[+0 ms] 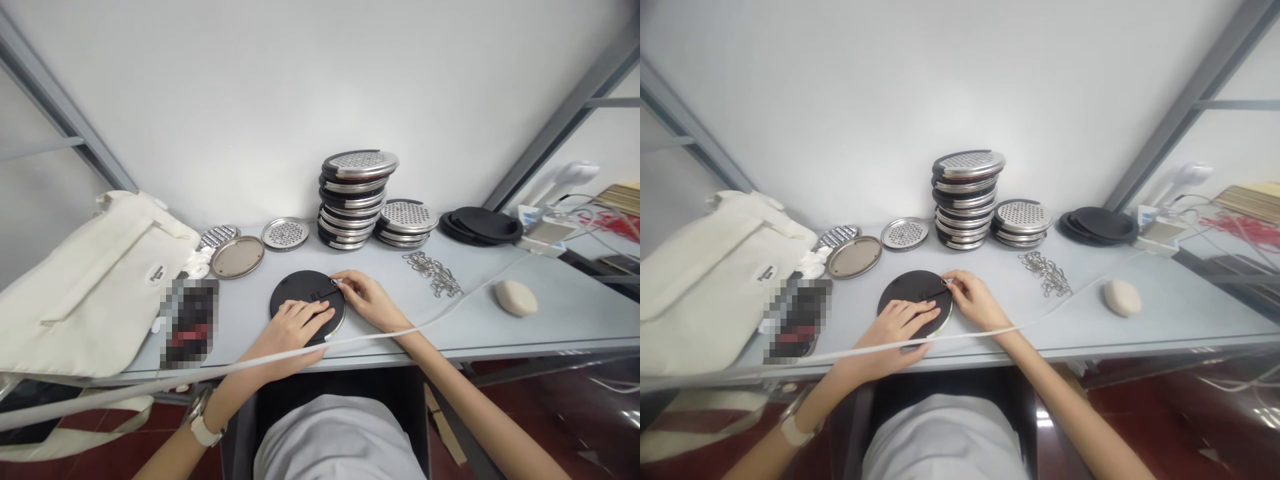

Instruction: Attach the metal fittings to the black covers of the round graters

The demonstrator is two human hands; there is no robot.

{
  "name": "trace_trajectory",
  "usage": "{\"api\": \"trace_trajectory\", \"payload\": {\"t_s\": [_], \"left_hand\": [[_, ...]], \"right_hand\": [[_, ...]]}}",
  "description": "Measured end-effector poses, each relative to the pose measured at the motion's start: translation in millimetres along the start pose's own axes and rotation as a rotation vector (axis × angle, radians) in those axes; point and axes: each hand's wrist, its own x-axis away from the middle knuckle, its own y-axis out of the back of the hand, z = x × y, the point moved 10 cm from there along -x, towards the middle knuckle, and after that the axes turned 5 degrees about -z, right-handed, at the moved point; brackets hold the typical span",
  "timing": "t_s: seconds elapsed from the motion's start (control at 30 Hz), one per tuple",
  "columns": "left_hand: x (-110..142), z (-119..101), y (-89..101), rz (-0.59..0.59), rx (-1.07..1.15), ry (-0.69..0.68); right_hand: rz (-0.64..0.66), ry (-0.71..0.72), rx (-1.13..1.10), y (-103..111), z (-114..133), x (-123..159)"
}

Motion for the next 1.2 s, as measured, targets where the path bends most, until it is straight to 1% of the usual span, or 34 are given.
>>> {"api": "trace_trajectory", "payload": {"t_s": [0.1, 0.33, 0.6, 0.87, 1.03, 1.2], "left_hand": [[0.1, 0.4, -0.9, 0.01, 0.004, 0.002], [0.3, 0.2, -0.1, 0.0, 0.0, -0.001], [0.4, 0.1, -0.4, 0.001, 0.003, 0.002], [0.3, -0.2, -2.9, 0.054, 0.008, 0.006], [0.1, 0.6, -2.4, 0.04, 0.009, 0.01], [-0.1, 0.5, -2.1, 0.028, 0.002, 0.008]], "right_hand": [[-0.027, 0.017, 0.026, 2.6, -0.3, -0.8], [0.017, -0.024, -0.056, -2.1, -8.4, -1.2], [0.015, -0.019, -0.066, -1.9, -5.9, -1.5], [0.035, -0.034, -0.07, -2.1, -5.1, -1.6], [0.041, -0.035, -0.075, -1.0, -6.6, -1.0], [0.084, -0.041, -0.09, -3.2, -8.0, -1.3]]}}
